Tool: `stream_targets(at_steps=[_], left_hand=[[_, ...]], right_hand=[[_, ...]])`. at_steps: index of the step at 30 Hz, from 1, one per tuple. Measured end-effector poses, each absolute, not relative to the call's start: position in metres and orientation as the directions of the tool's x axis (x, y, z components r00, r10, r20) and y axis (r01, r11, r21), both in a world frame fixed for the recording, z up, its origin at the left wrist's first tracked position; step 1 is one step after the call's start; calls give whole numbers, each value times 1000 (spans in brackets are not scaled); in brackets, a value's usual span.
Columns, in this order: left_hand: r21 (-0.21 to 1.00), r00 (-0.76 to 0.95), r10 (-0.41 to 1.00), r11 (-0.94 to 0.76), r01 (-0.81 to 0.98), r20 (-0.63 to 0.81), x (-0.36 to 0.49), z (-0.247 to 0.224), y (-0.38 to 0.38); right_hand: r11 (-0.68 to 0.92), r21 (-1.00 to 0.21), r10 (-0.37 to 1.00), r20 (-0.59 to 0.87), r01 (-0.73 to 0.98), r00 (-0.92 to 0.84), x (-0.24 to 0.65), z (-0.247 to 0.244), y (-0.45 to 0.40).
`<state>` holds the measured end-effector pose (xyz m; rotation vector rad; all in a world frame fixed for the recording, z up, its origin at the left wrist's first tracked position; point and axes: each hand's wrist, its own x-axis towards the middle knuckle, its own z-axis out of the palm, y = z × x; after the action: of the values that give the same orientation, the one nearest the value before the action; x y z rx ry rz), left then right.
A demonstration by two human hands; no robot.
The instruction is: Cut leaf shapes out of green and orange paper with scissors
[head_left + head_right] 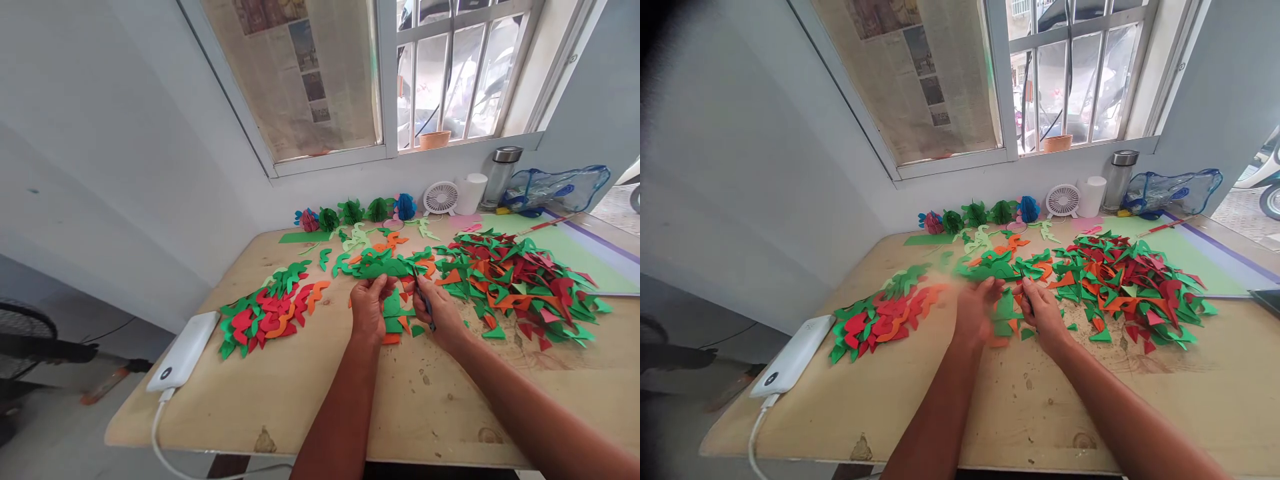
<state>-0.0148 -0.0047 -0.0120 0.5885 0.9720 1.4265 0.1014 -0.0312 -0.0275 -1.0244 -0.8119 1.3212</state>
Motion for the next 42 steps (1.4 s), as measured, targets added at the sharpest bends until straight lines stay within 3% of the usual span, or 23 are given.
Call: stream_targets(at_steps=[17, 42], left_hand=[[776, -113, 980, 58, -628, -165, -10, -10, -7], [822, -69, 994, 34, -568, -89, -3, -1, -15]], right_hand=[[-135, -932, 991, -121, -337, -64, 96, -30, -36], [-52, -940, 998, -38, -338, -50, 99, -26, -36]])
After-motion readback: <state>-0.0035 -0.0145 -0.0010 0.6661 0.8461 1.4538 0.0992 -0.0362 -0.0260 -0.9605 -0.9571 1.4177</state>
